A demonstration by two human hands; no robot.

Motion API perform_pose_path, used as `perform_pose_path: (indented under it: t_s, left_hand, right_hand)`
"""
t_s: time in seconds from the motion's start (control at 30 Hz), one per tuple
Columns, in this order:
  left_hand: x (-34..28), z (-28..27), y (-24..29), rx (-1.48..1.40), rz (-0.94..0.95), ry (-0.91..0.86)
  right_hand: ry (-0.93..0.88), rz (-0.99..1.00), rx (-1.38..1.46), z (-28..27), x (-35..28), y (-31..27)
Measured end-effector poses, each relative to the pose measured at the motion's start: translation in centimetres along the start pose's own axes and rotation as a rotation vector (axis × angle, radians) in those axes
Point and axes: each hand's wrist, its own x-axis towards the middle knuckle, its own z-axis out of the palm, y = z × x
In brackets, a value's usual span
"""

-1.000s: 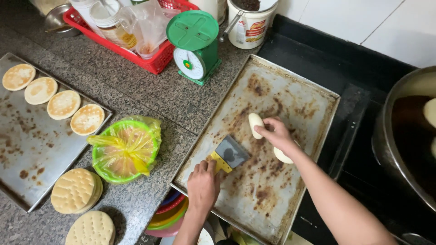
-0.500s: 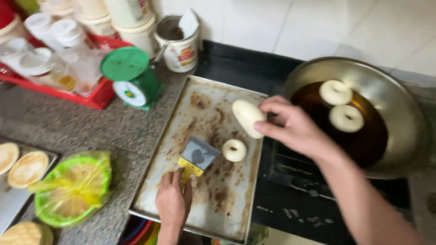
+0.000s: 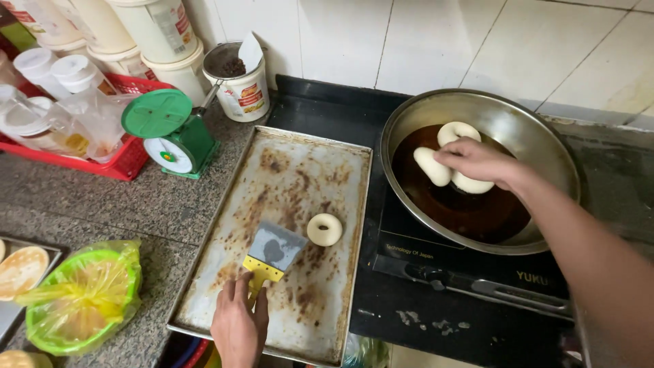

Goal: Transferring donut dough from a tray to a pan of hot oil on a gas stove and flipping them.

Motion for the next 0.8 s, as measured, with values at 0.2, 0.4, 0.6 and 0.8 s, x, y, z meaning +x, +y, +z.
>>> perform_pose_path:
  t_s: [0.2, 0.4, 0.6, 0.8]
  left_hand:
    - [-1.3, -0.6, -0.2, -0.032, -0.068, 0.023]
    - [-1.6, 0.1, -0.7, -0.035, -0.195, -0.064]
    - [-1.3, -0.3, -0.3, -0.092, -0.218, -0.106]
    - [-1.0, -0.9, -0.3, -0.09, -0.25, -0.139]
  right_hand:
    - [0.093, -0.143, -0.329, 2.0, 5.4, 4.5]
    - [0.116, -0.158, -0.572, 3.8, 3.9, 2.2]
    - [0.139, -0.214, -0.668, 4.5, 3.9, 1.7]
    - [0.218, -0.267, -0.609, 3.7, 3.5, 1.1]
